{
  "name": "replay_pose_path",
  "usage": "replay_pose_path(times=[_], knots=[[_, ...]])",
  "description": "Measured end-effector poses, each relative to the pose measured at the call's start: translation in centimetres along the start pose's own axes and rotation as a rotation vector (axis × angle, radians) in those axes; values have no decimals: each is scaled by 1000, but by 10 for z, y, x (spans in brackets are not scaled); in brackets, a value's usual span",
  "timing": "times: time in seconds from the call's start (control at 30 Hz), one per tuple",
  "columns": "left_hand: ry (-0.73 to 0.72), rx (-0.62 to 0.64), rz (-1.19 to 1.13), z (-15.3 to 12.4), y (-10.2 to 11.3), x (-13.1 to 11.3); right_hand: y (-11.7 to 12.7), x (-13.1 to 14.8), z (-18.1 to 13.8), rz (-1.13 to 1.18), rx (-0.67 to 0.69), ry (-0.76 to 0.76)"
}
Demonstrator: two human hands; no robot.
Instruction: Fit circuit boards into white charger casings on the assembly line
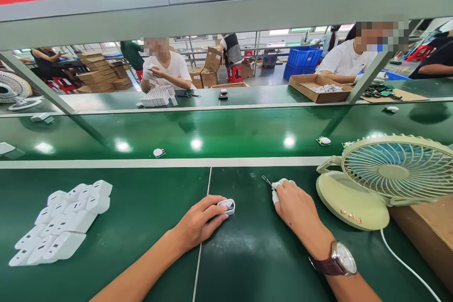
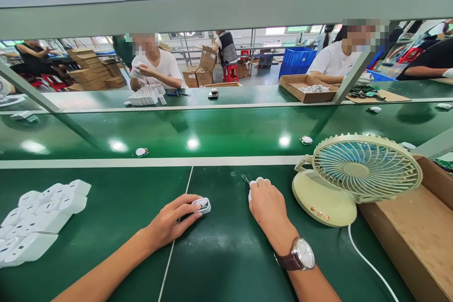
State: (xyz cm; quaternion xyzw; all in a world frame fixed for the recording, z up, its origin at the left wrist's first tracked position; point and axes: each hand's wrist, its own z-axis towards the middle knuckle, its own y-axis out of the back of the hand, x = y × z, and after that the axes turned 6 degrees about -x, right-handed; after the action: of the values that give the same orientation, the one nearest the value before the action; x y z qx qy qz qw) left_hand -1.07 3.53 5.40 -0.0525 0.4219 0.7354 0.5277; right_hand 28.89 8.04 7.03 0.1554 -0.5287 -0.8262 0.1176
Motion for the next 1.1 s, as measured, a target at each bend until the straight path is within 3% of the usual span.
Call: replay_pose_path(times=[0.07,0.23,0.33,0.53,0.73,0.83,0.97,1.1], knots=[[171,-38,-115,1,-3,-1,-1,1,1,-32,-45,17],[949,-261,-806,9,1,0,1,8,5,28,-345,124],[1134,-414,-1017,16,8,0,2,20,6,163,-437,241],[1097,-401,-905,17,10,-2,0,48,0,338,-409,352],[837,-300,-489,29,9,8,-12,59,-7,409,-364,441],[756,-319,-257,55,23,40,-23,62,-9,424,-404,449],[730,-444,31,89,55,99,-36,62,-13,425,-469,440],[734,-511,237,90,73,140,-48,56,-15,427,-461,454]])
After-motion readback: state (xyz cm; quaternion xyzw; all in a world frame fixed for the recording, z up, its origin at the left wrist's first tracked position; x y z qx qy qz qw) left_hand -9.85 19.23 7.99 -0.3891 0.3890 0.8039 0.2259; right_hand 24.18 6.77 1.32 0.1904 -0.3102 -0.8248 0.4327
